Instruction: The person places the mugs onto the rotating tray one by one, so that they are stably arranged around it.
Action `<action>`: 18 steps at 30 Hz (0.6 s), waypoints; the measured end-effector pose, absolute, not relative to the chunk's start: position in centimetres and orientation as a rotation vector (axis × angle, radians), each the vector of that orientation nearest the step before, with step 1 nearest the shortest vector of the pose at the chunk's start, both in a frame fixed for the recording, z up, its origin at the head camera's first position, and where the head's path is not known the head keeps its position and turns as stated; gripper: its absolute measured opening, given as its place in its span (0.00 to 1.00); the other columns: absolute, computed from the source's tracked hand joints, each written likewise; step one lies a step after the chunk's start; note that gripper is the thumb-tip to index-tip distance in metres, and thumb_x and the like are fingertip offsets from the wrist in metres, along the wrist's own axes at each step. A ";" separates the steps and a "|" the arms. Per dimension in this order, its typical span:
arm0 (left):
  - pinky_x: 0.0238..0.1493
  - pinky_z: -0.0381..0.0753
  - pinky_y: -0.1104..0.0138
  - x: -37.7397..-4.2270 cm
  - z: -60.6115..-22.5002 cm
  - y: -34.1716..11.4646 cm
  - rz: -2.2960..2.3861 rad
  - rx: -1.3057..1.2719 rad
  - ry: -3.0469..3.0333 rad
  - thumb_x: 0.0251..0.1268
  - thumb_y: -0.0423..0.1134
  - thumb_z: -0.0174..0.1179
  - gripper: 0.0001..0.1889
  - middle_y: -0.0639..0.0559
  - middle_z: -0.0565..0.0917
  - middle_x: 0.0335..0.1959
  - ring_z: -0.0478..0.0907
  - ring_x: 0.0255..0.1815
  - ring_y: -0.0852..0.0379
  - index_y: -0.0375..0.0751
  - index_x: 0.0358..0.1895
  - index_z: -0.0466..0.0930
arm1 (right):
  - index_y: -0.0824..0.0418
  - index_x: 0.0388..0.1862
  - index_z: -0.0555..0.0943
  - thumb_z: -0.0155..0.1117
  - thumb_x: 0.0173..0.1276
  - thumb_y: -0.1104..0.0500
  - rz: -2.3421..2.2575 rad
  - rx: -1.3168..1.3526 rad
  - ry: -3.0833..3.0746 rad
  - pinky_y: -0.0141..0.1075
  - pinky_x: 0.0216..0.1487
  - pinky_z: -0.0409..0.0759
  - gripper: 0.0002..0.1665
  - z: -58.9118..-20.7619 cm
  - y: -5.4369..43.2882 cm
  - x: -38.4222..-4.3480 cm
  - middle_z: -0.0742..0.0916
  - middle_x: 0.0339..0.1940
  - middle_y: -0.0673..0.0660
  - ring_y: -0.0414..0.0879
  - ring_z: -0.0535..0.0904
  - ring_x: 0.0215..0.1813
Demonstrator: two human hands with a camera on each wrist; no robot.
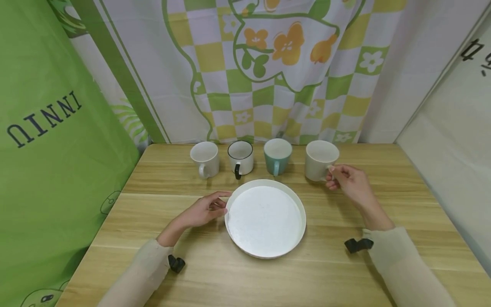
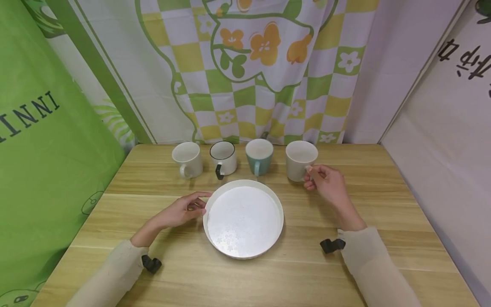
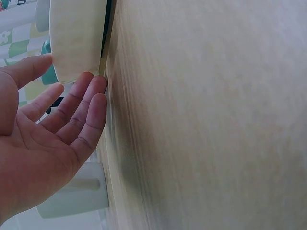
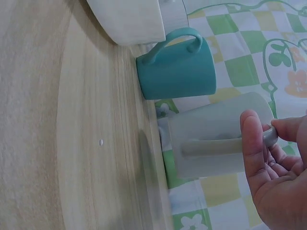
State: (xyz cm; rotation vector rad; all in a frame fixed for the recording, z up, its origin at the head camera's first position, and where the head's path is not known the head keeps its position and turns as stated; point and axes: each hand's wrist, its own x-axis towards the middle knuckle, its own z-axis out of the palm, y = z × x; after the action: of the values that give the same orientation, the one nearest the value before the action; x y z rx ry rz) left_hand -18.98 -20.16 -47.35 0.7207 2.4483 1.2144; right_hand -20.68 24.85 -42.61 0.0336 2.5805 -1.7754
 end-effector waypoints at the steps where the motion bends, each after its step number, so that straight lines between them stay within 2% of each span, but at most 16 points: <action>1: 0.53 0.82 0.62 -19.0 -47.3 -20.2 1.213 0.719 2.448 0.73 0.37 0.59 0.27 0.40 0.84 0.51 0.81 0.53 0.48 0.40 0.72 0.67 | 0.76 0.54 0.76 0.53 0.79 0.46 -1.782 0.031 2.576 0.34 0.41 0.87 0.31 -42.6 24.8 -20.6 0.85 0.35 0.48 0.34 0.85 0.33; 10: 0.53 0.81 0.66 -19.0 -47.5 -20.1 1.200 0.703 2.451 0.73 0.36 0.59 0.27 0.42 0.84 0.51 0.81 0.53 0.50 0.42 0.72 0.67 | 0.77 0.53 0.76 0.55 0.78 0.48 -1.845 -0.035 2.559 0.32 0.38 0.87 0.29 -42.1 24.1 -19.9 0.86 0.32 0.46 0.35 0.85 0.32; 18: 0.53 0.82 0.62 -19.0 -47.4 -20.1 1.226 0.733 2.443 0.73 0.37 0.59 0.26 0.39 0.84 0.50 0.82 0.53 0.48 0.39 0.71 0.67 | 0.78 0.51 0.76 0.55 0.78 0.51 -1.887 -0.105 2.555 0.32 0.36 0.87 0.27 -41.8 23.6 -19.5 0.86 0.31 0.45 0.36 0.85 0.31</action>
State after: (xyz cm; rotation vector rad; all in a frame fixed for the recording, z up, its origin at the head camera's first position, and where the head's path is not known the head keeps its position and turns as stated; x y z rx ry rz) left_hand -19.01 -20.15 -47.39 0.7334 2.4428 1.2257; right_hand -19.49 23.55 -41.79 -0.1048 2.5545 -1.8869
